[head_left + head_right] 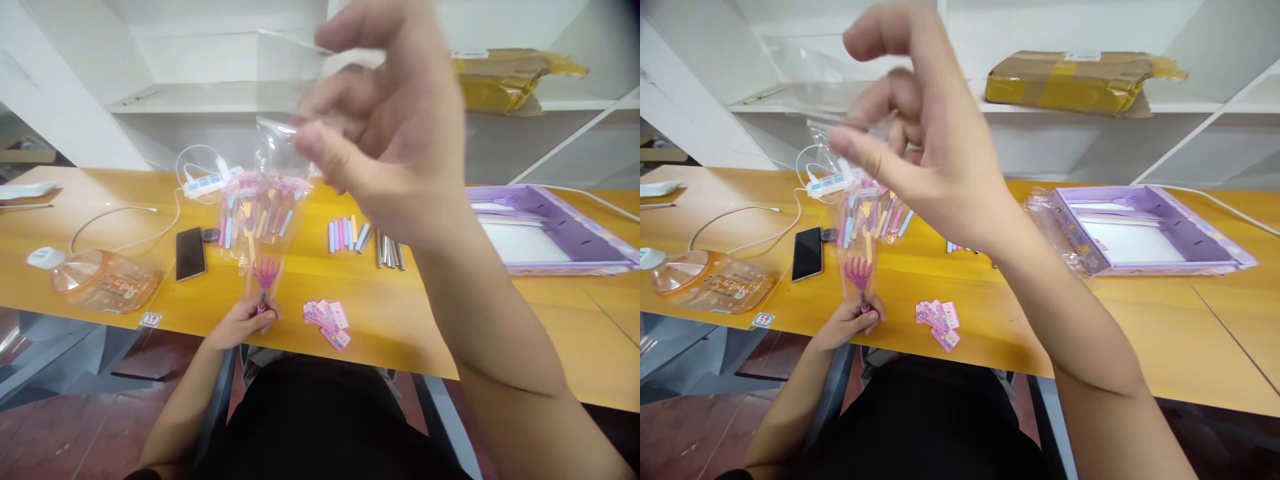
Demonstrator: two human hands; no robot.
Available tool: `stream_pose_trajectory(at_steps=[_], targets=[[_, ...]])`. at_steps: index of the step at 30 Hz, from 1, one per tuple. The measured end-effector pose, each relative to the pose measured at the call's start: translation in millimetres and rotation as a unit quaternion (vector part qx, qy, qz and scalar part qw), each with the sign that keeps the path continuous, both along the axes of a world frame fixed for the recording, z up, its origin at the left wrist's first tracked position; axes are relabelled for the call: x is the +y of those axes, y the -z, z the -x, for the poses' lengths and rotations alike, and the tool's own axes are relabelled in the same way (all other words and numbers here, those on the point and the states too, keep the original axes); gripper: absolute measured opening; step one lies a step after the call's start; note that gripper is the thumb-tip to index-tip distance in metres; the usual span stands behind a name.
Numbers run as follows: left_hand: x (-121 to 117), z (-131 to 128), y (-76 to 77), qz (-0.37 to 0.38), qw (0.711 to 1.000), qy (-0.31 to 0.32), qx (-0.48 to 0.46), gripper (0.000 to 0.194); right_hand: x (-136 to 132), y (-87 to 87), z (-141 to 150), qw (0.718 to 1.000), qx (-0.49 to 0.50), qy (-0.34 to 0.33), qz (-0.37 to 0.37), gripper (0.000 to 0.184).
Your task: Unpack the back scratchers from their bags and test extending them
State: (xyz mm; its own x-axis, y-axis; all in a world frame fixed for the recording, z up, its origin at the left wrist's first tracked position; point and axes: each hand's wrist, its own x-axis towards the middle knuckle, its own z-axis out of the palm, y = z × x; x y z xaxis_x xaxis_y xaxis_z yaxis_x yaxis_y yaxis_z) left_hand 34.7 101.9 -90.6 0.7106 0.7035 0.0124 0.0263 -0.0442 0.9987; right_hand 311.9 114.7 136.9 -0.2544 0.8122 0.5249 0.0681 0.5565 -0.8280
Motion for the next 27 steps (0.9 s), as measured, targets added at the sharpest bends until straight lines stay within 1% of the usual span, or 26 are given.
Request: stream_pose_trajectory(at_steps=[1,2,3,4,5,6,8,9,10,11,12,13,14,15,16,17,18,19,21,23,25,27], targets=[[0,-1,-0.9,-0.008,1.000,-0.003,-0.003,0.046,3,8.1,1,1.000,-0.002,-0.011,-0.017,0.055],[0,-1,-1.7,-0.015,1.000,-0.003,-0.002,0.046,6,17.2,3,0.999,-0.027,-0.032,-0.023,0.048],[1,-2,-2.2,-0.024,1.000,-0.004,0.003,0.045,8,26.3,2,0.996,-0.067,-0.052,-0.022,0.038],[1,-2,-2.3,-0.032,0.999,-0.008,0.012,0.044,11,34.1,0,0.994,-0.096,-0.050,-0.025,0.029],[1,-2,-2.1,-0.038,0.999,-0.014,0.025,0.044,13,39.7,-7,0.994,-0.103,-0.025,-0.035,0.026],[1,-2,-1.4,-0.041,0.998,-0.020,0.039,0.044,16,42.6,-19,0.995,-0.080,0.019,-0.055,0.026],[2,-1,0.8,-0.040,0.996,-0.038,0.066,0.047,20,40.2,-60,0.988,0.014,0.118,-0.095,0.024],[2,-1,2.1,-0.038,0.995,-0.047,0.074,0.048,23,36.5,-87,0.978,0.060,0.164,-0.110,0.022],[2,0,3.4,-0.036,0.995,-0.054,0.079,0.048,26,32.6,-118,0.971,0.075,0.201,-0.104,0.019],[2,0,4.4,-0.035,0.994,-0.062,0.078,0.048,30,29.8,-150,0.964,0.042,0.253,-0.065,0.015],[2,1,5.1,-0.033,0.994,-0.069,0.077,0.048,33,29.2,-182,0.946,-0.008,0.325,-0.010,0.012],[3,1,5.3,-0.034,0.994,-0.076,0.074,0.047,37,31.4,-212,0.909,-0.079,0.405,0.054,0.019],[3,1,5.2,-0.035,0.994,-0.079,0.074,0.047,40,36.7,-240,0.867,-0.167,0.456,0.110,0.022],[3,1,4.7,-0.037,0.993,-0.080,0.076,0.047,43,44.9,-263,0.829,-0.259,0.468,0.163,0.021],[3,1,4.0,-0.039,0.993,-0.079,0.079,0.047,45,55.6,-282,0.793,-0.336,0.463,0.210,0.022],[4,0,3.4,-0.041,0.993,-0.077,0.082,0.046,47,68.1,-297,0.765,-0.394,0.448,0.244,0.023],[4,0,2.8,-0.042,0.993,-0.076,0.085,0.046,49,81.7,-309,0.746,-0.432,0.430,0.268,0.022],[4,0,2.5,-0.041,0.993,-0.075,0.087,0.045,51,95.8,-317,0.735,-0.454,0.417,0.283,0.020],[5,0,2.7,-0.035,0.993,-0.071,0.086,0.045,56,123.0,-329,0.726,-0.473,0.403,0.293,0.020],[5,0,3.2,-0.024,0.994,-0.067,0.082,0.045,61,147.3,-336,0.723,-0.485,0.404,0.281,0.031],[5,0,3.2,-0.016,0.994,-0.067,0.081,0.046,67,167.8,-343,0.724,-0.494,0.415,0.243,0.042],[5,0,2.8,-0.014,0.994,-0.072,0.085,0.046,70,184.6,-347,0.739,-0.490,0.431,0.168,0.043]])
